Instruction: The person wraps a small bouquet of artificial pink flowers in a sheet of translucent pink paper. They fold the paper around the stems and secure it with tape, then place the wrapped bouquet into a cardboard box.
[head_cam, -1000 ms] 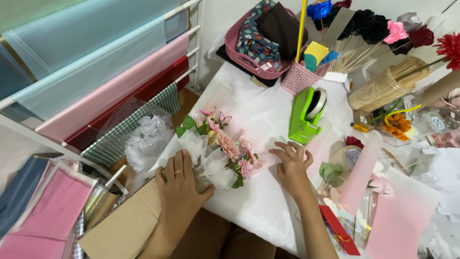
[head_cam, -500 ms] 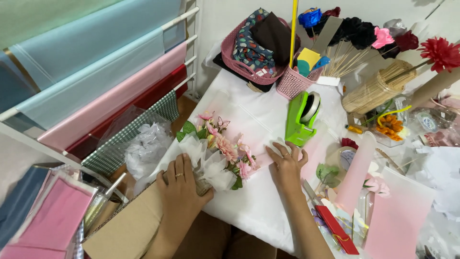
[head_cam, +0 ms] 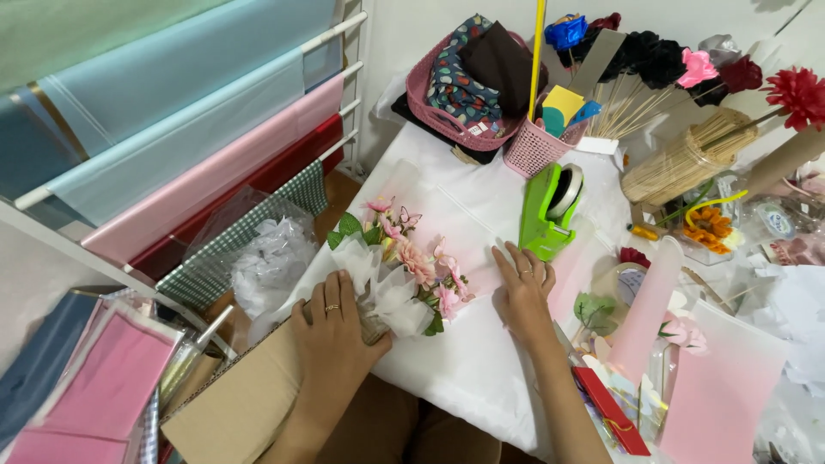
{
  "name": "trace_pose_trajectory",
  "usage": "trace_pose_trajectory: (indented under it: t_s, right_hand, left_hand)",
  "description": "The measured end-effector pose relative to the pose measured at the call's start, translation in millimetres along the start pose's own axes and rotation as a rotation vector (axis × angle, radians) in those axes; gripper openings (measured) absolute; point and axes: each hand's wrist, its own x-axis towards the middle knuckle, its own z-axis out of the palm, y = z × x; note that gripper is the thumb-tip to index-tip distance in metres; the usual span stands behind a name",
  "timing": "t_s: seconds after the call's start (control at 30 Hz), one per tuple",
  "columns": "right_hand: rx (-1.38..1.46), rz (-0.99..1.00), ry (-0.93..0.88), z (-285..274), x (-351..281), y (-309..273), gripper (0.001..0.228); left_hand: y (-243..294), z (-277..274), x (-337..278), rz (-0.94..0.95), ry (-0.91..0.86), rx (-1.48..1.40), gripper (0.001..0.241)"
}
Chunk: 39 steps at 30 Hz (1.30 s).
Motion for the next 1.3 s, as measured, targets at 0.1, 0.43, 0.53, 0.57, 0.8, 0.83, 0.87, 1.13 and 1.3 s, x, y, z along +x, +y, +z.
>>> trace_pose_trajectory:
  t_s: [0.1,0.43,0.53,0.57,0.8,0.83,0.87,1.13,1.3]
  right_hand:
    - [0.102,0.032,0.056,-12,2,8,0.095]
    - [0.878,0.849,0.440,-60,68,65,0.026]
    - [1.015,1.040,0.321,-56,87,86,0.032]
    - [1.059,1.092,0.282,-57,91,91,0.023]
    - [1.006,1.170,0.097,-59,108,114,0.022]
    - [1.013,1.167,0.103,-58,110,113,0.022]
    - [1.034,1.157,0.092,-57,111,113,0.021]
    - [1.034,1.193,0.269,-65,114,84,0.070]
    - [1.002,1.071,0.363,-92,104,56,0.045]
  left_hand:
    - [0,2,0,-0.005,-0.018,0.005,0.114]
    - [0,4,-1,-0.013,0.005,-0.035,0.112]
    - [-1,4,0,0.007,0.029,-0.029,0.111]
    - [-1,6,-1,-0.003,0.026,-0.040,0.110]
    - [-5,2,-2,0.027,0.022,-0.068,0.110]
    - [-5,6,-4,0.030,0.029,-0.065,0.110]
    - [-5,9,-6,0.030,0.017,-0.075,0.110]
    - [-5,10,-6,0.013,-0.015,-0.049,0.113]
    - [-6,6,-5,0.030,0.024,-0.073,0.111]
